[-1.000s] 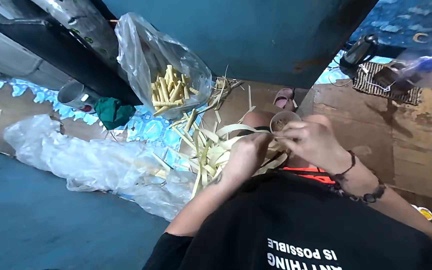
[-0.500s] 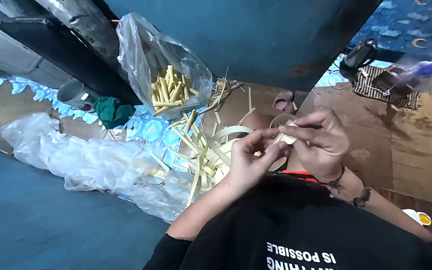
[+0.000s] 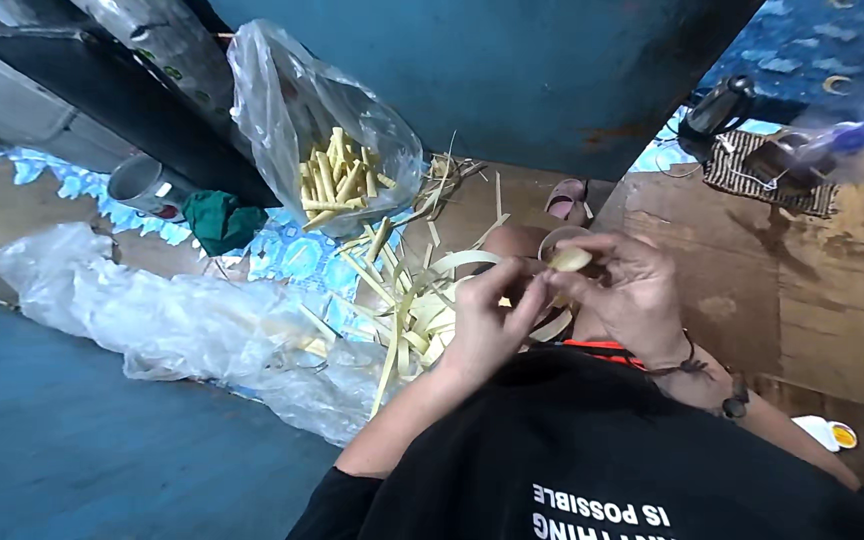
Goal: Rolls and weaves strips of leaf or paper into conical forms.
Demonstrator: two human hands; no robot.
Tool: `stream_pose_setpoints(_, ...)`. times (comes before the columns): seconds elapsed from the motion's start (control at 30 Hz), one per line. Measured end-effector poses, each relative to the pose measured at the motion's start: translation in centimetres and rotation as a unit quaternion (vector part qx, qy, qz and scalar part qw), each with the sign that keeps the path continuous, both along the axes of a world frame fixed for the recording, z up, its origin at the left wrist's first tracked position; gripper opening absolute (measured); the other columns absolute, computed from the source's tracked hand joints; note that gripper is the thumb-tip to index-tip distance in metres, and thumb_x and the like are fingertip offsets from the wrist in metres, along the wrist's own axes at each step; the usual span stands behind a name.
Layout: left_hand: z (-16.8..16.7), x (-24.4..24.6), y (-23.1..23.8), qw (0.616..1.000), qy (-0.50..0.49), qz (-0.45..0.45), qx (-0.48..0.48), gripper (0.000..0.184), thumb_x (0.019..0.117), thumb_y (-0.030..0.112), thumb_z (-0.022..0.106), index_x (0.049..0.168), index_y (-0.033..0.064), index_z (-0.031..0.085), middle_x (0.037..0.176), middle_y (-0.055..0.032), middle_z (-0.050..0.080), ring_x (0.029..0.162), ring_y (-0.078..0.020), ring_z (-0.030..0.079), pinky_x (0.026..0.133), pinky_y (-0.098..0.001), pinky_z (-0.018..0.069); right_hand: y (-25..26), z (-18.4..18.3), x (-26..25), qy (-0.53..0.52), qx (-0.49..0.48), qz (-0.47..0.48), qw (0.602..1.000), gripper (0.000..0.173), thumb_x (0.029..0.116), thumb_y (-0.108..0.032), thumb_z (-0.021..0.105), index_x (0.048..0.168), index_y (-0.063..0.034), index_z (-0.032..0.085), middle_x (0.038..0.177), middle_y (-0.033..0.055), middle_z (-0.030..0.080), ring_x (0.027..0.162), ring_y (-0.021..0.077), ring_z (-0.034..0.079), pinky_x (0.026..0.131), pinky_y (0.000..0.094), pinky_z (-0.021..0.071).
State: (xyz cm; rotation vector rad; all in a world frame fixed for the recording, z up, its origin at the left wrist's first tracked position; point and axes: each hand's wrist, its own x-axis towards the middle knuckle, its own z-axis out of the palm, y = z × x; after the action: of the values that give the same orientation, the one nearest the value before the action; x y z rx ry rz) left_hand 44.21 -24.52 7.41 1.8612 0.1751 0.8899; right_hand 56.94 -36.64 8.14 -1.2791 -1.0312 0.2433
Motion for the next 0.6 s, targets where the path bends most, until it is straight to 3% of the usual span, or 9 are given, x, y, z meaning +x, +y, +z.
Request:
stream_pose_setpoints(0.07, -0.1, 0.1, 0.1, 0.992, 0.005, -0.026, -0.124, 0.007, 0.0979, 0.005, 0.065, 0.096, 0.0001, 0.069, 0.075, -0.0008, 0.067, 0.061, -0.0035, 0.061, 0.058, -0.0210, 0.0550, 0.0, -0.1, -0.3, -0.006, 0.020, -0.005, 1.000, 0.034, 0.0790, -0.001, 0.084, 0.110, -0.0090, 0.071, 0.098, -0.0043, 0.074, 0.084, 0.0060, 0.072, 0.077, 0.0244, 0.0641)
stream_pose_setpoints(0.17, -0.2, 0.1, 0.2, 0.967, 0.041, -0.065, -0.244, 0.018, 0.1009, 0.015, 0.062, 0.084, 0.0098, 0.063, 0.065, 0.0045, 0.059, 0.056, -0.0025, 0.056, 0.055, -0.0209, 0.0511, 0.2, -0.6, 0.1, -0.151, 0.075, -0.059, 0.984, 0.016, 0.0834, 0.003, 0.078, 0.096, -0.0070, 0.078, 0.093, -0.0003, 0.069, 0.088, 0.0050, 0.066, 0.079, 0.0201, 0.0582)
stream_pose_setpoints(0.23, 0.3, -0.5, 0.2, 0.958, 0.060, -0.096, -0.264, 0.019, 0.1026, 0.019, 0.057, 0.089, 0.0095, 0.067, 0.071, 0.0048, 0.062, 0.063, -0.0030, 0.061, 0.061, -0.0228, 0.0551, 0.1, -1.1, 0.4, -0.249, 0.084, -0.089, 0.961, 0.012, 0.0864, 0.001, 0.076, 0.094, -0.0076, 0.078, 0.097, 0.0039, 0.065, 0.097, 0.0071, 0.063, 0.086, 0.0198, 0.0551)
stream_pose_setpoints(0.27, 0.6, -0.7, 0.1, 0.958, 0.061, -0.102, -0.263, 0.011, 0.0995, 0.013, 0.061, 0.096, 0.0062, 0.070, 0.074, 0.0038, 0.066, 0.066, -0.0032, 0.063, 0.064, -0.0229, 0.0562, 0.1, -1.3, 0.5, -0.271, 0.086, -0.095, 0.954, 0.011, 0.0871, 0.000, 0.075, 0.095, -0.0077, 0.078, 0.098, 0.0050, 0.064, 0.098, 0.0078, 0.062, 0.087, 0.0198, 0.0542)
stream_pose_setpoints(0.37, 0.9, -0.8, 0.0, 0.969, 0.068, -0.086, -0.220, 0.008, 0.0940, 0.002, 0.068, 0.101, -0.0004, 0.070, 0.077, -0.0001, 0.071, 0.066, -0.0048, 0.067, 0.064, -0.0233, 0.0590, -0.2, -0.8, 0.7, -0.187, 0.051, -0.047, 0.980, 0.011, 0.0907, -0.004, 0.068, 0.097, -0.0044, 0.077, 0.102, 0.0033, 0.064, 0.095, 0.0045, 0.063, 0.082, 0.0184, 0.0566)
stream_pose_setpoints(0.43, 0.6, -0.8, 0.2, 0.979, 0.067, -0.077, -0.177, 0.008, 0.0959, 0.003, 0.066, 0.102, -0.0017, 0.069, 0.079, -0.0019, 0.071, 0.067, -0.0066, 0.068, 0.065, -0.0254, 0.0605, -0.6, 0.0, 1.1, -0.083, -0.017, 0.008, 0.996, 0.020, 0.0952, -0.012, 0.064, 0.109, -0.0014, 0.073, 0.103, -0.0011, 0.068, 0.091, 0.0024, 0.066, 0.080, 0.0205, 0.0597)
stream_pose_setpoints(0.5, 0.3, -0.6, 0.3, 0.984, 0.067, -0.070, -0.147, 0.009, 0.0970, 0.005, 0.066, 0.101, -0.0019, 0.070, 0.079, -0.0022, 0.071, 0.066, -0.0061, 0.067, 0.064, -0.0245, 0.0595, -0.5, 0.4, 1.3, -0.027, -0.074, 0.019, 0.997, 0.012, 0.0964, -0.012, 0.067, 0.103, -0.0032, 0.072, 0.092, -0.0044, 0.071, 0.080, -0.0002, 0.067, 0.074, 0.0183, 0.0596)
stream_pose_setpoints(0.6, -0.2, -0.4, 0.6, 0.984, 0.064, -0.071, -0.153, 0.009, 0.0954, 0.005, 0.069, 0.101, -0.0010, 0.072, 0.082, -0.0020, 0.072, 0.068, -0.0053, 0.067, 0.065, -0.0228, 0.0585, -0.4, 0.1, 1.4, -0.095, -0.082, -0.008, 0.992, 0.011, 0.0970, -0.011, 0.066, 0.093, -0.0026, 0.071, 0.086, -0.0039, 0.068, 0.077, -0.0024, 0.063, 0.072, 0.0148, 0.0564)
